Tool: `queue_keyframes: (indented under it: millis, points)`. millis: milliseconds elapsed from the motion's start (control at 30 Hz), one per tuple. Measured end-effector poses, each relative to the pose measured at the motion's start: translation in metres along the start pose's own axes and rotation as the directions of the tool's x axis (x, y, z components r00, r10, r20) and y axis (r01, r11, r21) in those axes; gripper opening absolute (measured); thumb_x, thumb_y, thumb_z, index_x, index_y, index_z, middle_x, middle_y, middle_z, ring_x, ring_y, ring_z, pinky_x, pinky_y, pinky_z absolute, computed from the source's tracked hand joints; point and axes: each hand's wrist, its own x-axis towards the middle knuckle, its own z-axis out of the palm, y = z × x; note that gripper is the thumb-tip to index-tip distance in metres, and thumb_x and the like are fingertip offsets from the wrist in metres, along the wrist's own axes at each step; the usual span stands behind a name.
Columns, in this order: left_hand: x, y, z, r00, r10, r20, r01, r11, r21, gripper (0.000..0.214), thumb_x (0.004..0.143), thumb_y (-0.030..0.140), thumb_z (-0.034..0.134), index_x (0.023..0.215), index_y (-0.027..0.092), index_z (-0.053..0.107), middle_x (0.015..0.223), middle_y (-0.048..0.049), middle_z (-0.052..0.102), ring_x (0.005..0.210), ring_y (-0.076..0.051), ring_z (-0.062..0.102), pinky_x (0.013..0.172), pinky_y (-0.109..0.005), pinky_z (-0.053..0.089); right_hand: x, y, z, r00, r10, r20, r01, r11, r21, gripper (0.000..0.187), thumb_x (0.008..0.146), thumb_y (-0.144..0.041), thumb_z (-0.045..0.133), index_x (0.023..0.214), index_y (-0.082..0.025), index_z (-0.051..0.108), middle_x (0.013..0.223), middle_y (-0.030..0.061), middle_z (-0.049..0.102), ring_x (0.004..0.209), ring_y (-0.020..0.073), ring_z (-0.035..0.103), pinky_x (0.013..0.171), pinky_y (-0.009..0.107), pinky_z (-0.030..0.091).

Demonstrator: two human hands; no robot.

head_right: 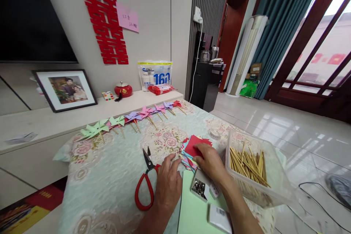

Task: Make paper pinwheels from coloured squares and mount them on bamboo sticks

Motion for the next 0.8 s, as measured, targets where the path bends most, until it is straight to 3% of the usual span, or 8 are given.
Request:
queue_keyframes:
  millis: [300,800]
  points:
    - [-0.0033,0.0024,-0.0035,1.000,-0.016,0.003,0.016,1.000,-0.014,0.044,0.079,-0.006,0.045,0.111,0.017,0.064,0.123,-0.0137,0.060,0.114,-0.028,0.060,0.094,-0.046,0.052,0.0006,0.0019,0.0060,0.999,-0.041,0.000,0.040,0.998,-0.049,0.033,0.086,-0.025,0.066,0.119,-0.018,0.068,0.117,0.0139,0.072,0.110,0.0304,0.064,0.095,0.042,0.045]
    - [-0.0042,0.0039,-0.0063,0.998,-0.014,0.060,0.016,0.999,-0.038,0.046,0.080,-0.005,0.045,0.115,0.016,0.064,0.124,-0.0153,0.060,0.115,-0.029,0.060,0.094,-0.047,0.052,-0.0001,-0.0001,0.0034,0.997,-0.071,-0.023,0.070,0.997,-0.037,0.023,0.092,-0.025,0.059,0.111,-0.018,0.070,0.112,0.0125,0.074,0.103,0.0276,0.066,0.091,0.039,0.048]
